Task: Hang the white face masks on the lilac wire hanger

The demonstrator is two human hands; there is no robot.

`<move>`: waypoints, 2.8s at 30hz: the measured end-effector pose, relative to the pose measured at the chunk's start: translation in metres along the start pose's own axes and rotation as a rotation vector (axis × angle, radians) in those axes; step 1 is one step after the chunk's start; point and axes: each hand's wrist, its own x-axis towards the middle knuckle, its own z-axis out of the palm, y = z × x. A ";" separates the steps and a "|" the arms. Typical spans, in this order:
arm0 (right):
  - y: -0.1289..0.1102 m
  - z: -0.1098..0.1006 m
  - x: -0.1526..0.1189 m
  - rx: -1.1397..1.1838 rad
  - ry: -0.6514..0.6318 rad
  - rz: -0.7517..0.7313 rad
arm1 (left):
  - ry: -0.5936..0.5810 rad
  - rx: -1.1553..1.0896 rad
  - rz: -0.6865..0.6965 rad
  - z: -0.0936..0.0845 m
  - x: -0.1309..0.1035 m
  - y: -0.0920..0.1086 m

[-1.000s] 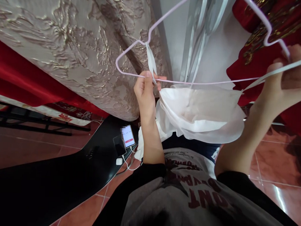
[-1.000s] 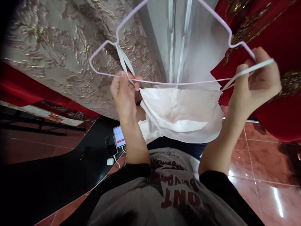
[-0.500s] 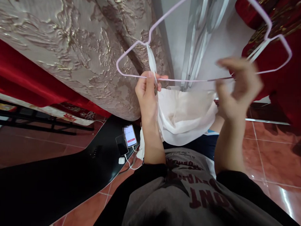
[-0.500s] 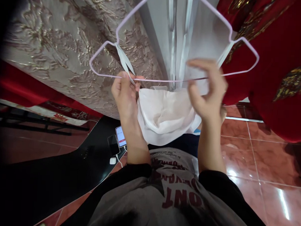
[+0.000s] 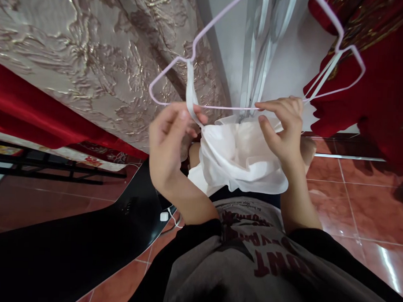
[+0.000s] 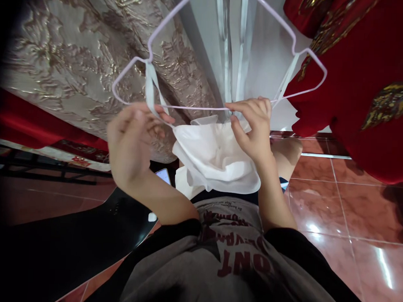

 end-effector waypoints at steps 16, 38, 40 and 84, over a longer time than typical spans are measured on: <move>0.007 0.015 -0.005 0.062 -0.036 -0.089 | 0.507 -0.110 -0.037 0.008 0.015 -0.037; 0.038 0.008 -0.018 0.814 0.435 0.488 | 0.292 -0.192 0.006 0.053 0.013 -0.046; 0.034 -0.002 -0.018 0.791 0.328 0.499 | 0.304 -0.182 -0.026 0.052 0.013 -0.046; 0.005 -0.023 0.008 0.170 0.069 0.044 | 0.531 0.153 0.373 -0.024 0.025 -0.030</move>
